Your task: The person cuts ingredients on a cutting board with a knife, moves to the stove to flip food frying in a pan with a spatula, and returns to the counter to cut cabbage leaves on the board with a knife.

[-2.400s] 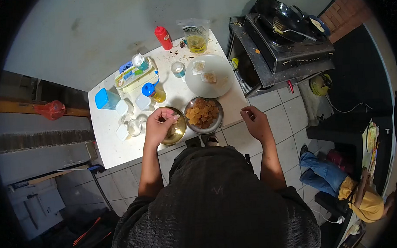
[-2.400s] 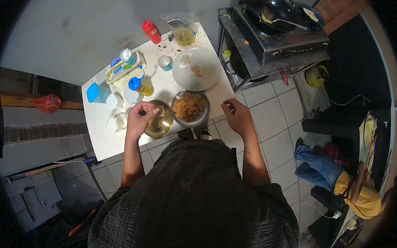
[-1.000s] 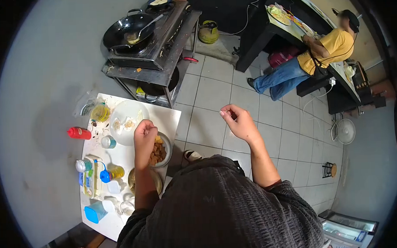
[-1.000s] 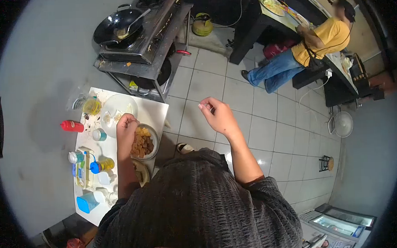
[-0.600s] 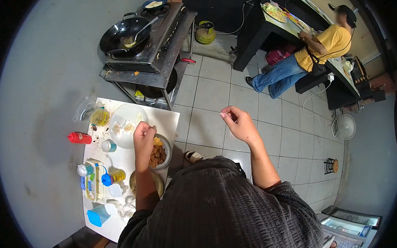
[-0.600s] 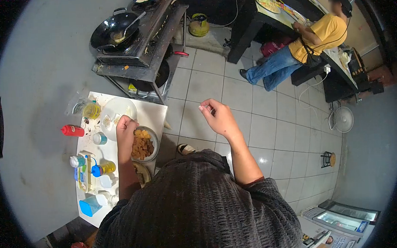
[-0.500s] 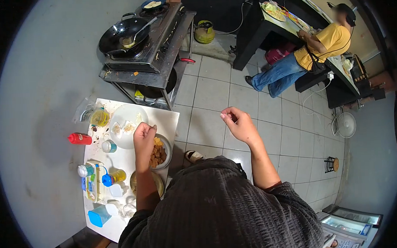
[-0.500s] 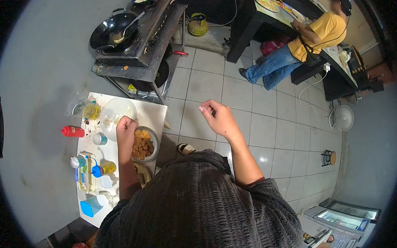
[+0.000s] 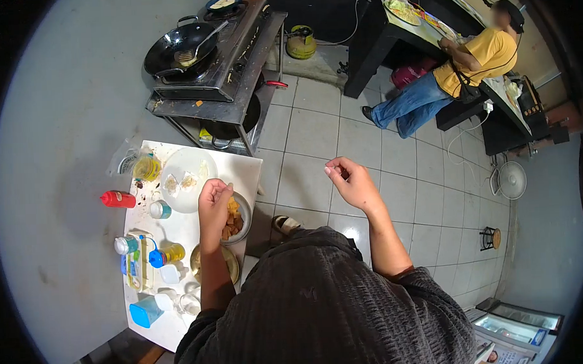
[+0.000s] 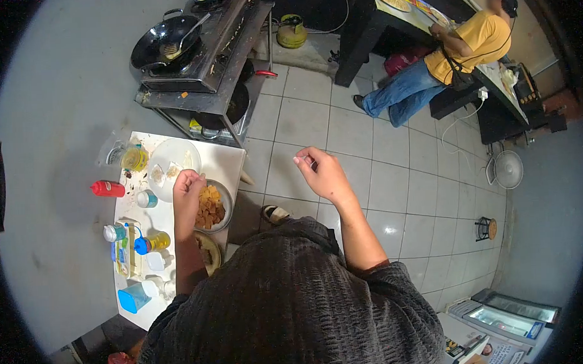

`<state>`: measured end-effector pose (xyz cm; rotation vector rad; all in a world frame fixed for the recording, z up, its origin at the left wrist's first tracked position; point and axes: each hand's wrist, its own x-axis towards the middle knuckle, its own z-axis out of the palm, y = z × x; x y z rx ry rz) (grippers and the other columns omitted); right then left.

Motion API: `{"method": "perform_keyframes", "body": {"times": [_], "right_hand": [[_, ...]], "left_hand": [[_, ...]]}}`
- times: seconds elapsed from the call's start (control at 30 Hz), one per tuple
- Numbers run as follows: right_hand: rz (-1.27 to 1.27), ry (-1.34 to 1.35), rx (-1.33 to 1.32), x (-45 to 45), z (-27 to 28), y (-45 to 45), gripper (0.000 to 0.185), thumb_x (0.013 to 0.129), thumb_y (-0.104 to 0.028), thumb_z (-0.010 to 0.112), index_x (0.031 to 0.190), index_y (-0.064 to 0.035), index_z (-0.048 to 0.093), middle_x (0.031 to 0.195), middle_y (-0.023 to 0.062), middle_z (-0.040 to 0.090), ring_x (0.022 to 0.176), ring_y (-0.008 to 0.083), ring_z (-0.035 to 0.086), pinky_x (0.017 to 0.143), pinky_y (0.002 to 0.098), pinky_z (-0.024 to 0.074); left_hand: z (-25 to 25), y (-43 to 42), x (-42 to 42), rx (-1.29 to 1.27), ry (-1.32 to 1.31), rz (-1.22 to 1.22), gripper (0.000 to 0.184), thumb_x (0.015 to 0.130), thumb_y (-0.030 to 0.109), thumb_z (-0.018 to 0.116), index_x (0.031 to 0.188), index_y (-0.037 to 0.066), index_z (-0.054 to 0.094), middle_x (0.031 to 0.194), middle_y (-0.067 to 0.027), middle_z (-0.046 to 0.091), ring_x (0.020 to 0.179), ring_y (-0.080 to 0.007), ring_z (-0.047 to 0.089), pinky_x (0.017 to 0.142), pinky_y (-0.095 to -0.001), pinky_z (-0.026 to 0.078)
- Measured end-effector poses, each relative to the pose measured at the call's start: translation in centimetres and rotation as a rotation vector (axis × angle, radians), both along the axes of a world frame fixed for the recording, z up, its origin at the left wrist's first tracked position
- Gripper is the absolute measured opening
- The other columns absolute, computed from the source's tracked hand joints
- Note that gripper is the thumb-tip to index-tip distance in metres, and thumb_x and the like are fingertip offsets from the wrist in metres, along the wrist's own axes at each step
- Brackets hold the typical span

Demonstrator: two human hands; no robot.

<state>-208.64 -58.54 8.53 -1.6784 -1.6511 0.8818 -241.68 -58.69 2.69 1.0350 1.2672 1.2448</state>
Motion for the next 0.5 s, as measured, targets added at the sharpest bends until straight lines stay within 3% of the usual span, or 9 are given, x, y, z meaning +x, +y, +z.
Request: {"method": "perform_keyframes", "body": {"times": [0.07, 0.13, 0.47, 0.5], "right_hand": [[0.007, 0.004, 0.013, 0.1, -0.2, 0.0, 0.022, 0.094, -0.022, 0.067, 0.1, -0.0005, 0.066, 0.065, -0.0027, 0.05, 0.059, 0.0068, 0.043, 0.055, 0.0263, 0.0399], [0.007, -0.01, -0.031, 0.2, 0.1, -0.2, 0.026, 0.092, -0.027, 0.068, 0.1, -0.0026, 0.066, 0.068, 0.0086, 0.059, 0.059, 0.0183, 0.056, 0.06, 0.0334, 0.0479], [-0.001, -0.008, -0.016, 1.8, -0.1, -1.5, 0.025, 0.092, -0.027, 0.068, 0.1, -0.0028, 0.066, 0.068, 0.008, 0.058, 0.059, 0.0173, 0.055, 0.059, 0.0334, 0.0473], [-0.008, 0.003, -0.016, 2.0, 0.0, -1.6, 0.024, 0.093, -0.024, 0.067, 0.1, -0.0012, 0.066, 0.067, 0.0036, 0.055, 0.06, 0.0127, 0.05, 0.058, 0.03, 0.0444]], "left_hand": [[0.2, -0.6, 0.0, -0.016, -0.067, -0.006, 0.01, 0.093, 0.002, 0.06, 0.088, 0.006, 0.052, 0.079, 0.004, 0.053, 0.072, -0.0021, 0.048, 0.065, -0.0183, 0.039], [0.3, -1.2, 0.2, -0.014, -0.077, 0.001, 0.01, 0.092, 0.002, 0.059, 0.088, 0.005, 0.051, 0.079, 0.0035, 0.052, 0.072, -0.0024, 0.048, 0.064, -0.0186, 0.038], [-1.1, -1.7, 0.9, 0.049, -0.031, 0.014, 0.014, 0.094, 0.006, 0.064, 0.088, 0.006, 0.051, 0.075, 0.0045, 0.05, 0.069, -0.0014, 0.043, 0.062, -0.0186, 0.036], [-0.5, -1.7, 1.4, 0.049, -0.03, 0.013, 0.014, 0.094, 0.006, 0.064, 0.088, 0.006, 0.051, 0.075, 0.0045, 0.05, 0.069, -0.0014, 0.043, 0.062, -0.0186, 0.036]]}}
